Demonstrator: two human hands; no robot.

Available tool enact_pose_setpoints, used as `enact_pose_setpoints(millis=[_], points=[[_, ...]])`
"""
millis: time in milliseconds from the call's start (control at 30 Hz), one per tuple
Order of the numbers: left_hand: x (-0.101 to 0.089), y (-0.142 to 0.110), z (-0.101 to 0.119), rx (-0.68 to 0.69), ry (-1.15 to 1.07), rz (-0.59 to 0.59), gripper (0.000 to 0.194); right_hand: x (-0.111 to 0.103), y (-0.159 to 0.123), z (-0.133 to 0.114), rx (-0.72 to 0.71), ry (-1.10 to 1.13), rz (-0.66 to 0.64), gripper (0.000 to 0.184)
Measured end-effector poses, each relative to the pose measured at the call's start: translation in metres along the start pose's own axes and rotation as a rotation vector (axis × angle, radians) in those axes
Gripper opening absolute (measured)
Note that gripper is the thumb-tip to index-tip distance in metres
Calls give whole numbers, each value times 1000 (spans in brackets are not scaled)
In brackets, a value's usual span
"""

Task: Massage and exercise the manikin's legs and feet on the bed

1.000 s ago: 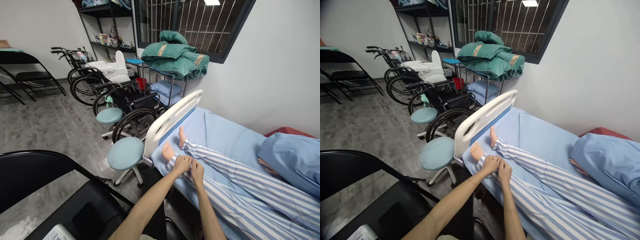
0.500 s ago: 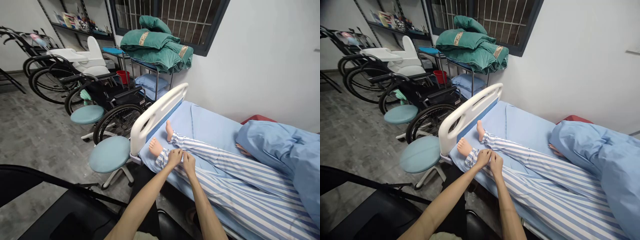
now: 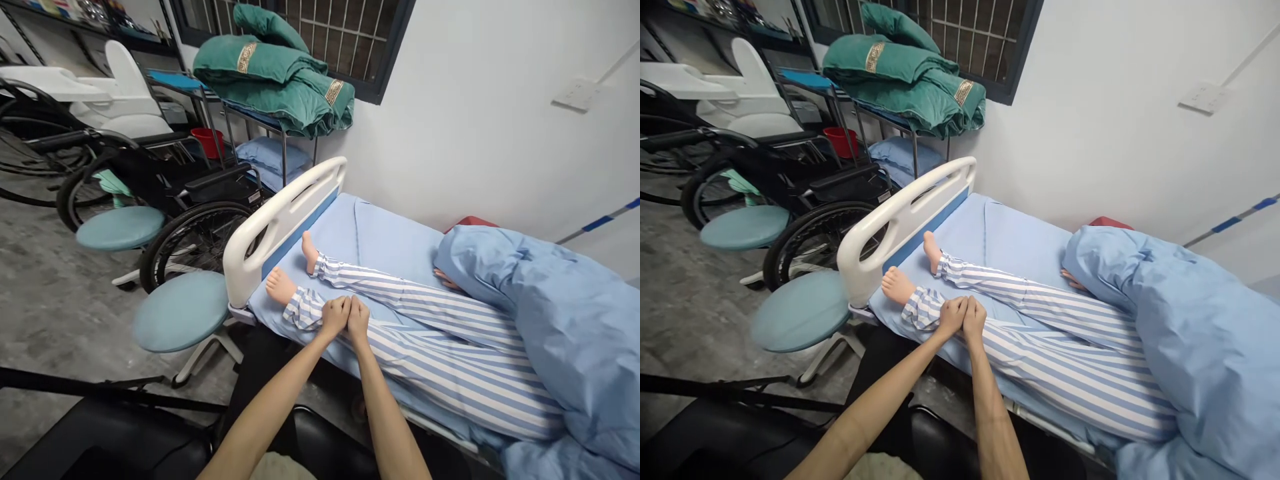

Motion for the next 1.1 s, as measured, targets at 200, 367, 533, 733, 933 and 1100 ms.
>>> enact_pose_setpoints(millis=[200,367,533,733,933,1100], points=[[-1,-4,0,8,13,-17,41,-32,-7,-4,-81,-155,-6,53],[7,-1,23,13,-67,-12,42,-43,-17,13,-55,-94,77,54],[37,-9,40,32,-72,-36,41,-51,-10,16,9,74,74,53],[44,-12,33,58,-24,-58,43,-96,-8,13,-35,-38,91,56],[49,-10,50,53,-115,-37,44,-121,-16,44,28,-15,201,58],[81,-19,72,85,-123,-104,42,-119,-11,47,48,100,188,59]])
Point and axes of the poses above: each hand's wrist, its own y-axis towards the middle knuckle, its own x-axis out of the palm, z = x × y, the point moved 7 cm from there along y, towards the middle knuckle, and after that the axes turned 6 degrees about -z, right-handed, at the moved point
